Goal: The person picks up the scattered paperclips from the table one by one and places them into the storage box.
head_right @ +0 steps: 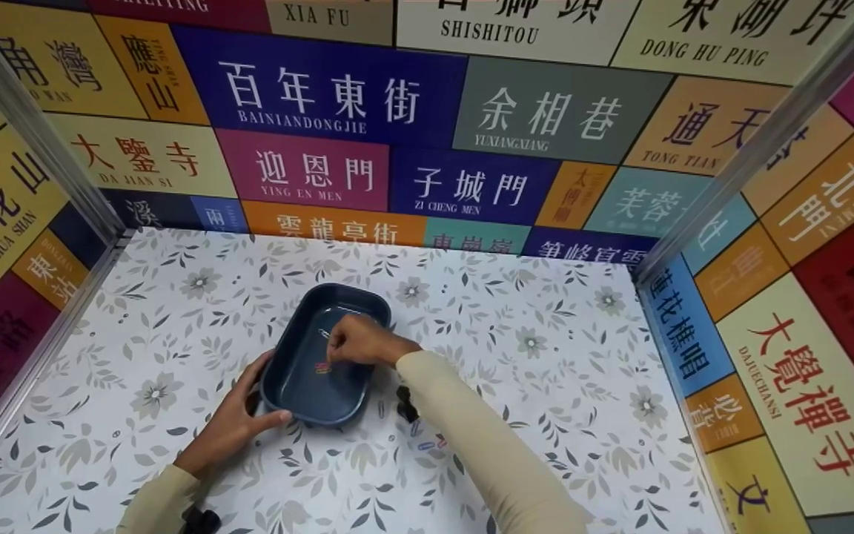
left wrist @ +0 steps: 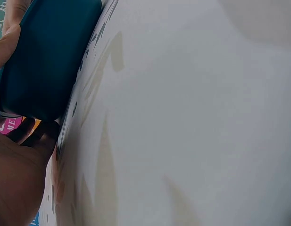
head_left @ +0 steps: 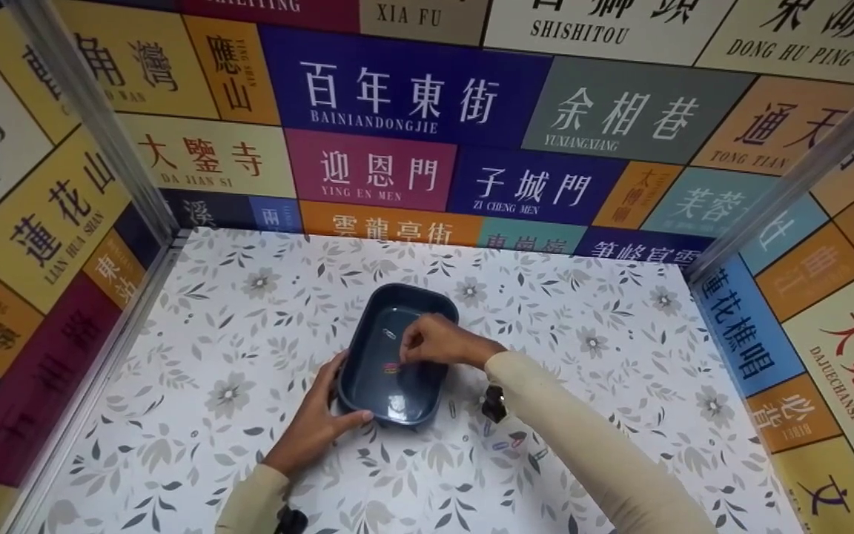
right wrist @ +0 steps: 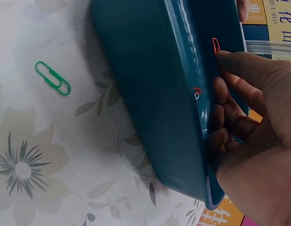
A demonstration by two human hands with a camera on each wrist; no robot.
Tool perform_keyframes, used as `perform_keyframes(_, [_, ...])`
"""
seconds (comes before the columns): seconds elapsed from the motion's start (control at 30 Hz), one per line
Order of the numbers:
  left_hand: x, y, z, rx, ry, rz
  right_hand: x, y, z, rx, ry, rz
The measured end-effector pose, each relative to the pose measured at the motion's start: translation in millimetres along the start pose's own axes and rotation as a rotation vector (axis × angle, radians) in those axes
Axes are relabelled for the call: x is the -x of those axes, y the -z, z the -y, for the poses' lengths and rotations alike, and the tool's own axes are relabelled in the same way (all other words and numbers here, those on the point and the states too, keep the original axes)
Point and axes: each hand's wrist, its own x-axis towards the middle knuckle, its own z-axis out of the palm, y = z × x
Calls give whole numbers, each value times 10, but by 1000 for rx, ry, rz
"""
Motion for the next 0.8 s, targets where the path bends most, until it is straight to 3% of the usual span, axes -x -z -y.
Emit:
perform_keyframes(0.37, [12, 12, -4, 25, 13, 21, -113, -15, 0, -4, 4, 11])
perform_keyframes(0.8, [16, 6, 9, 1, -14, 7, -248, -100, 30, -3, -33, 8])
